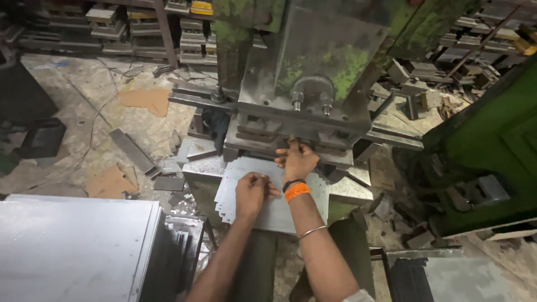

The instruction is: Stamping metal sheets using an industrial press machine and stacking the results.

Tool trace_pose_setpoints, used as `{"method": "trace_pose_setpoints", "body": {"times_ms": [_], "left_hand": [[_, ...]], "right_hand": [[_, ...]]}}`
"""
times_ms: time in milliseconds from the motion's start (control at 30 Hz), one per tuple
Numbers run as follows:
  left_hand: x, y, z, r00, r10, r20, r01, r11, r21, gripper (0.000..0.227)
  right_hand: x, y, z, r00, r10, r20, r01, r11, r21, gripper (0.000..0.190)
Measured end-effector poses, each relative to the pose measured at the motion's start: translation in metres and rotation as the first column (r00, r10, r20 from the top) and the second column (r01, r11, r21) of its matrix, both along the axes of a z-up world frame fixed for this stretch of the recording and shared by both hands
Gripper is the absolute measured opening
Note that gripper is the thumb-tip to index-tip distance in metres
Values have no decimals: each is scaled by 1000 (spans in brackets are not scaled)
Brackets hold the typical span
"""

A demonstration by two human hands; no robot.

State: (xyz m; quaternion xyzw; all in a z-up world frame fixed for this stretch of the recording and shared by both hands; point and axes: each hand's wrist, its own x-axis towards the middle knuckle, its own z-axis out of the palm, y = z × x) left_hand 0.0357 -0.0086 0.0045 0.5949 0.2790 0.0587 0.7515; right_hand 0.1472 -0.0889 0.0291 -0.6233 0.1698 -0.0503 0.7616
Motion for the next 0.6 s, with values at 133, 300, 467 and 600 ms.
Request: {"method": "trace_pose_setpoints", "body": {"times_ms": [133,300,467,600], "left_hand": [[-6,0,15,999,17,32,-16,999,-49,20],[-4,1,10,1000,-17,25,16,999,34,23],[-10,2,15,998,55,19,-54,995,-84,21],[-40,10,60,991,115,67,-116,993,21,19]], "right_hand": [[-5,0,9,1000,15,-24,-15,1000,-20,22],[24,-2,-10,995,30,-93,-29,1000,9,16],[42,-6,-13,996,-80,-45,86,986,140,11],[-47,-17,27,998,-39,44,33,993,112,16]]}}
